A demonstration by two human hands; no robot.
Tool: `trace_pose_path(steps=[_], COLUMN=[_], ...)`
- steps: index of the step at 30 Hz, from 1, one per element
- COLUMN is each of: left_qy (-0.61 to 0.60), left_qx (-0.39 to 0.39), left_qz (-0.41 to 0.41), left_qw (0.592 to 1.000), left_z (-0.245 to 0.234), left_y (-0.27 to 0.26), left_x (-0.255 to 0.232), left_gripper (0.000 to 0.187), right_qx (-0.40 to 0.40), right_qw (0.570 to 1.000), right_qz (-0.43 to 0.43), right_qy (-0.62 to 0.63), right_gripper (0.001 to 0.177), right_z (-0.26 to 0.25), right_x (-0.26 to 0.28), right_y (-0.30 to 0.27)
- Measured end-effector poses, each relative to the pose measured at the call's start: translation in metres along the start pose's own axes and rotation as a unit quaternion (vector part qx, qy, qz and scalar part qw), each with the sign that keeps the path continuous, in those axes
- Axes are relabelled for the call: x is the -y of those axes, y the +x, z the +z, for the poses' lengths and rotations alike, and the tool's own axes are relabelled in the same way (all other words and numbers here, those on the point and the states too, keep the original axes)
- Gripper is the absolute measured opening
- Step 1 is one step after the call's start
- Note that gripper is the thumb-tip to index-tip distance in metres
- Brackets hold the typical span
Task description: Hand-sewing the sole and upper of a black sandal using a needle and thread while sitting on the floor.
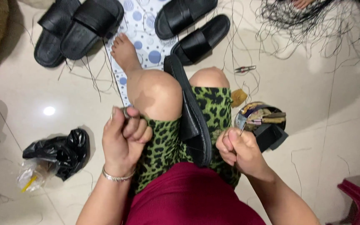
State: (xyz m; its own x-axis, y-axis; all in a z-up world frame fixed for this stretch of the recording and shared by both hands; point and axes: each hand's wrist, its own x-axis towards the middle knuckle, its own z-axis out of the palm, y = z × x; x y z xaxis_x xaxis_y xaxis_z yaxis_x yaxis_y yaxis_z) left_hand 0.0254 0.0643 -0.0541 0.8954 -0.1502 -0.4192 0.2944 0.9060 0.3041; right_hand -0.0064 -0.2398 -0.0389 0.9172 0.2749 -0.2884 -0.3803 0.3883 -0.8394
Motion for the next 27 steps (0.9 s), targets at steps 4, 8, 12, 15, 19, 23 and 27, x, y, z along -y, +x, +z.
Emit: trace_pose_path(steps=[4, 8, 12, 15, 19, 23, 27], left_qy=[0.322, 0.641, 0.419, 0.07, 0.02, -0.011, 0.058], left_qx=[0.024, 0.242, 0.194, 0.087, 0.085, 0.117, 0.069], left_qz=[0.16, 0.196, 0.121, 0.027, 0.004, 0.004, 0.059], left_qw=[0.933, 0.701, 0.879, 0.993, 0.996, 0.993, 0.994], left_z=[0.022, 0.069, 0.018, 0.006, -0.006, -0.017, -0.031], left_y=[-0.018, -0.036, -0.049, -0.057, -0.069, -0.062, -0.066], left_x=[0.028, 0.069, 0.064, 0.046, 0.059, 0.061, -0.004], left_gripper=[0.032, 0.027, 0.013, 0.026, 0.031, 0.033, 0.03], right_qx=[-0.004, 0.009, -0.014, 0.053, -0.037, -0.09, -0.045], right_qw=[0.992, 0.905, 0.788, 0.725, 0.77, 0.735, 0.782], right_qz=[0.005, -0.186, -0.226, 0.116, -0.128, -0.26, -0.206], right_qy=[-0.127, -0.382, -0.573, -0.677, -0.624, -0.619, -0.586], right_gripper=[0.054, 0.012, 0.034, 0.064, 0.053, 0.042, 0.048], right_z=[0.023, 0.063, 0.079, 0.081, 0.05, 0.045, 0.041], right_x=[0.049, 0.09, 0.084, 0.056, 0.023, 0.001, 0.017], right_y=[0.007, 0.005, 0.03, 0.027, 0.001, -0.003, 0.002])
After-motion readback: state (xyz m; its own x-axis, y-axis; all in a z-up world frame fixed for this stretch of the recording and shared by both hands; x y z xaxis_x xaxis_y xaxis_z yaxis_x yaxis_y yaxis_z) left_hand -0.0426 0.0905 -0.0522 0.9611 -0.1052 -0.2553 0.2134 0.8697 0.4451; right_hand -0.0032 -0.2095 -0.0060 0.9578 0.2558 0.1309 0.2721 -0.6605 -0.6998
